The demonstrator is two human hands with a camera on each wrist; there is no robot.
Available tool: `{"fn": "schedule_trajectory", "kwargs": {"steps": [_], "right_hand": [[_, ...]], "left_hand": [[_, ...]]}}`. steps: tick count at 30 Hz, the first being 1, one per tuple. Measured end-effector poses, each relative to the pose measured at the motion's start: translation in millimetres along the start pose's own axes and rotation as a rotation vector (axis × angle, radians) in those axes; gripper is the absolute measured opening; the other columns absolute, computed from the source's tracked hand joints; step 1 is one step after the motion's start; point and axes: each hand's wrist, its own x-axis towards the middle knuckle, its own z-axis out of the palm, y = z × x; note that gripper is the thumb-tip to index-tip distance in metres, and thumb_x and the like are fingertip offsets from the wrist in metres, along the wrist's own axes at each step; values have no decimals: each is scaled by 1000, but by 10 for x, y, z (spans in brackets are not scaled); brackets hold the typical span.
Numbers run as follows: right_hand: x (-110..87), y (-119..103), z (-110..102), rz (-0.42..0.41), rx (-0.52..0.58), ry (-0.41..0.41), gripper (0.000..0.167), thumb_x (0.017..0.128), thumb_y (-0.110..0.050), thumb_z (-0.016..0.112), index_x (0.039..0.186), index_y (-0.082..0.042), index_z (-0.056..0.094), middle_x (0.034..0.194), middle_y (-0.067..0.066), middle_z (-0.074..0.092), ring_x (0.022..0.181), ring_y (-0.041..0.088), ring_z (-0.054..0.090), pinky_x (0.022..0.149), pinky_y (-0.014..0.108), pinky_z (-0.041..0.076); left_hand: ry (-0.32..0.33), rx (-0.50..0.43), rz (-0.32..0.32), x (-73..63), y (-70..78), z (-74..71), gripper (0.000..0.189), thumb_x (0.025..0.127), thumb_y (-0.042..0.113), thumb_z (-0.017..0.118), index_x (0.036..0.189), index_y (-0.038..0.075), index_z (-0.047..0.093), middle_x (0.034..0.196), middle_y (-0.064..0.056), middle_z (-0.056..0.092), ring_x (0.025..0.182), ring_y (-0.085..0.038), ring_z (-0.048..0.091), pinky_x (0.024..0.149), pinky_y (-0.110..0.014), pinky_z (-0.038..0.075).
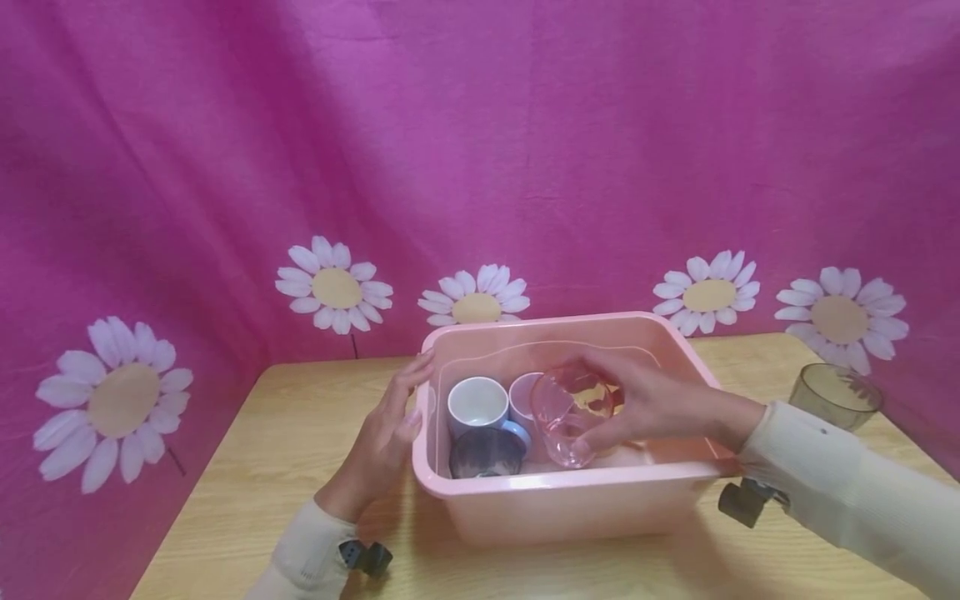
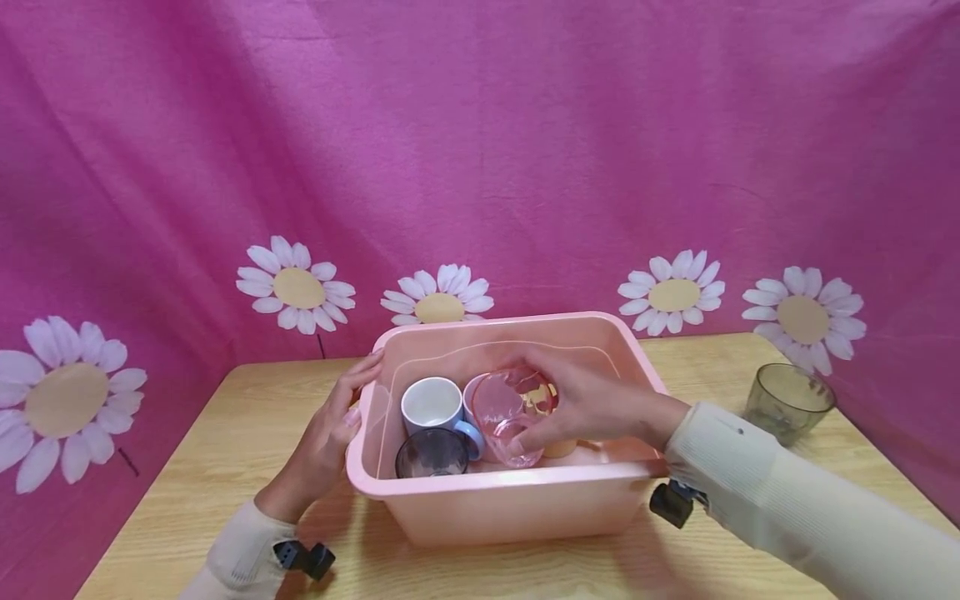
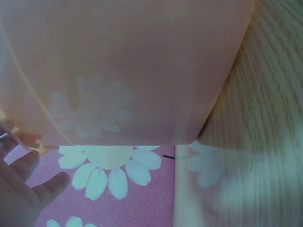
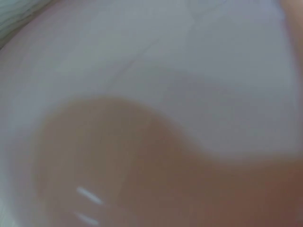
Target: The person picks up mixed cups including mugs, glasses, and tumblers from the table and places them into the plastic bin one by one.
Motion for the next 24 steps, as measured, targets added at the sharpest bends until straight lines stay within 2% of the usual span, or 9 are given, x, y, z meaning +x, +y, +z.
{"fn": "schedule_trajectory", "kwargs": {"steps": [6, 12, 17, 24], "right_hand": [[19, 20, 33, 6, 12, -34, 82, 71, -26, 85, 139, -17, 41, 127, 8, 56, 118, 30, 54, 91, 41, 52], [67, 20, 51, 23, -35, -38, 83, 70, -31, 86, 139, -28, 42, 129, -1, 54, 119, 22, 53, 94, 38, 51], [93, 18, 49, 55, -69, -54, 85, 69, -34, 86, 141, -24, 41, 132, -1, 53, 122, 21, 51, 98, 39, 48], [99, 22, 60, 86, -46, -96, 78, 69, -32, 86, 134, -15, 47, 128, 1, 55, 120, 23, 52, 98, 43, 47]], "left_hand": [[1, -5, 9, -21, -1, -2, 53, 93, 22, 37, 144, 8, 35, 156, 2, 28, 143, -19, 26, 110, -53, 31], [31, 11, 32, -40, -3, -23, 52, 92, 17, 38, 142, 6, 37, 155, -1, 31, 141, -21, 31, 109, -52, 33], [59, 28, 62, -41, -31, -34, 51, 91, 14, 36, 141, 7, 40, 153, -4, 34, 138, -24, 36, 109, -51, 33], [44, 18, 72, -29, -31, -35, 51, 91, 15, 35, 142, 8, 38, 154, -4, 33, 139, -23, 34, 111, -46, 31]]}}
